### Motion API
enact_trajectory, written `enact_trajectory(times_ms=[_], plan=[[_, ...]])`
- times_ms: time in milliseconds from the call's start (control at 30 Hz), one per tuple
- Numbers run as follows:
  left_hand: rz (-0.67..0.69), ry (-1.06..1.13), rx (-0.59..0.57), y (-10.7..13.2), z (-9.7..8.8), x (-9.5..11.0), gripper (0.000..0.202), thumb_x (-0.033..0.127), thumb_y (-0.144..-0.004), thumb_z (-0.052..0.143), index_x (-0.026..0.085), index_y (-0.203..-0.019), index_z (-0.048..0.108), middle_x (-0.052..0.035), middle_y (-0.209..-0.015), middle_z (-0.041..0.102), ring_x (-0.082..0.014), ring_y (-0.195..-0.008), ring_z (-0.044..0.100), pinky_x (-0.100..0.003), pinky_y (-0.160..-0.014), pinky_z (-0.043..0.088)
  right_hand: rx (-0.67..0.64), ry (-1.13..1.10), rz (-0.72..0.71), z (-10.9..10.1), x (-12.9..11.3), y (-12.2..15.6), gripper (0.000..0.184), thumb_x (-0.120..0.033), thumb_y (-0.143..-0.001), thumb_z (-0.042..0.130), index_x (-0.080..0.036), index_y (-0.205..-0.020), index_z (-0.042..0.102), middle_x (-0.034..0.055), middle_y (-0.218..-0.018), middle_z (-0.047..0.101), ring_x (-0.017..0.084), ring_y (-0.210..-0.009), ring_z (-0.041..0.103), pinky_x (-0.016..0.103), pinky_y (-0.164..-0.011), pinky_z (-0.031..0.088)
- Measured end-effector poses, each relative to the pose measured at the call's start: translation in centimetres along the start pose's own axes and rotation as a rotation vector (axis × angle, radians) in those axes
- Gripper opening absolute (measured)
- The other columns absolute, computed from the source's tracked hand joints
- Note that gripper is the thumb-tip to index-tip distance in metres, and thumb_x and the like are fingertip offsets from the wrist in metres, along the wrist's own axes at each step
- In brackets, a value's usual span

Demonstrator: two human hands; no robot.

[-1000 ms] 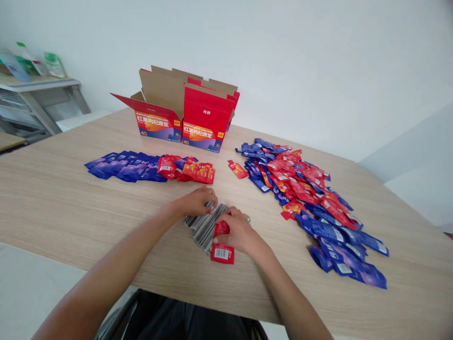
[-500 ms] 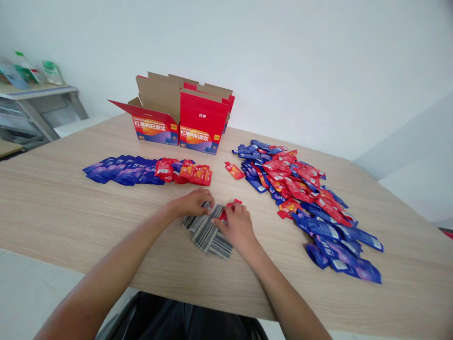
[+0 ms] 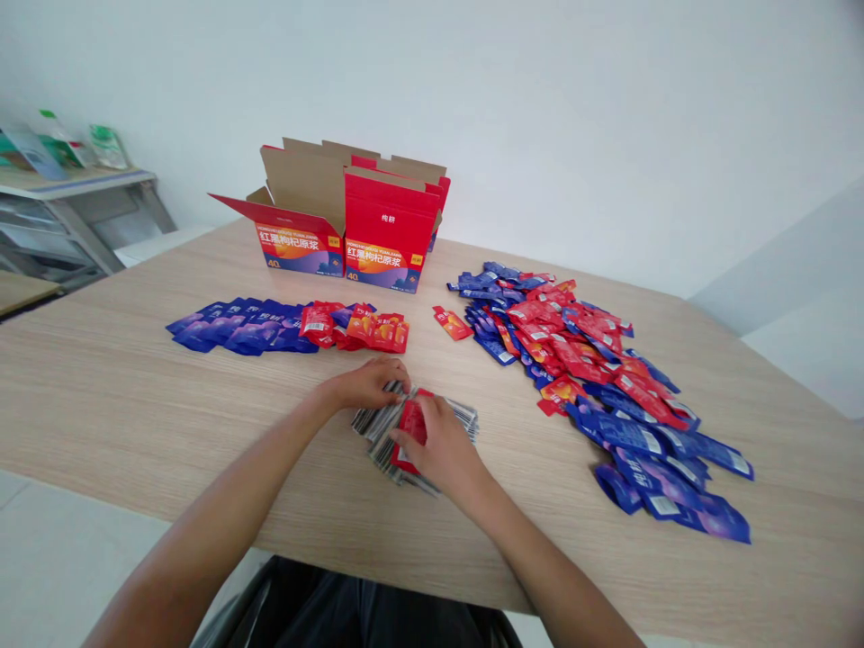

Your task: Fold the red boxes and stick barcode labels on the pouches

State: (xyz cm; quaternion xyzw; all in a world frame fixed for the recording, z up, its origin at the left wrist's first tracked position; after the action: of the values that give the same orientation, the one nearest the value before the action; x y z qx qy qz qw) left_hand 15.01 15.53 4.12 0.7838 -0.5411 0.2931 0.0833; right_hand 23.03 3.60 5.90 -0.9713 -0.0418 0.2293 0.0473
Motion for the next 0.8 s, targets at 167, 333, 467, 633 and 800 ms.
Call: enact_trajectory(times_ms=[167,333,467,633,800], plan=[[-0.038,-0.013,0.005,0.0,0.3,-0.7,0.017,0.023,-0.08,0.073,0.021,-0.097,0.072,-0.0031,-0.108,0.065,-0.0209,-0.107,0.058,-0.033,-0.102,0.039,-0.052,0.286,-0.033,0.4,0.4,-0.2,0.065,-0.055,-0.097,0.051,-0.004,-0.138,0.055,0.0259,-0.145,0.051,0.035,-0.132,0.049,0.048,-0.115,0.03],[-0.066,-0.002,0.006,0.0,0.3,-0.7,0.018,0.022,-0.079,0.075,0.021,-0.097,0.072,-0.0028,-0.108,0.065,-0.0212,-0.109,0.057,-0.034,-0.104,0.038,-0.114,0.311,-0.122,-0.4,-0.9,0.6,0.059,-0.057,-0.1,0.042,-0.01,-0.127,0.065,0.0212,-0.132,0.063,0.032,-0.125,0.055,0.054,-0.12,0.011],[-0.048,0.013,0.021,0.1,0.0,-0.2,0.014,0.027,-0.083,0.074,0.022,-0.095,0.071,-0.0024,-0.105,0.065,-0.0204,-0.107,0.058,-0.033,-0.103,0.039,-0.112,0.288,-0.166,-0.9,-1.8,1.1,0.054,-0.057,-0.097,0.048,-0.012,-0.119,0.069,0.0193,-0.123,0.068,0.032,-0.127,0.051,0.053,-0.119,0.014],[-0.067,-0.004,0.011,0.0,0.3,-0.5,0.015,0.023,-0.081,0.074,0.021,-0.096,0.071,-0.0029,-0.106,0.065,-0.0215,-0.108,0.057,-0.034,-0.102,0.038,-0.079,0.297,-0.105,-0.1,-0.9,0.4,0.061,-0.055,-0.096,0.052,-0.008,-0.133,0.061,0.0234,-0.139,0.058,0.034,-0.138,0.042,0.052,-0.118,0.017],[-0.051,-0.015,0.033,-0.1,0.3,-0.8,0.014,0.028,-0.083,0.072,0.021,-0.095,0.071,-0.0042,-0.106,0.063,-0.0216,-0.107,0.057,-0.033,-0.1,0.04,-0.057,0.324,-0.089,-0.3,0.0,-0.7,0.054,-0.049,-0.098,0.05,-0.008,-0.133,0.061,0.0219,-0.14,0.058,0.033,-0.137,0.042,0.053,-0.116,0.018]])
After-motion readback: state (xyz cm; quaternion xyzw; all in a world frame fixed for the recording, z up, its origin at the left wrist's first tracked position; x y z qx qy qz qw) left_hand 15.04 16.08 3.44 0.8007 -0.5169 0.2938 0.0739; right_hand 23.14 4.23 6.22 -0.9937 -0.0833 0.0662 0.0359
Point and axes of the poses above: each hand's wrist, its own y-axis away from the middle knuckle, its own z-axis out of the palm, x = y × z, the point moved 8 cm from there along -y, towards the middle knuckle
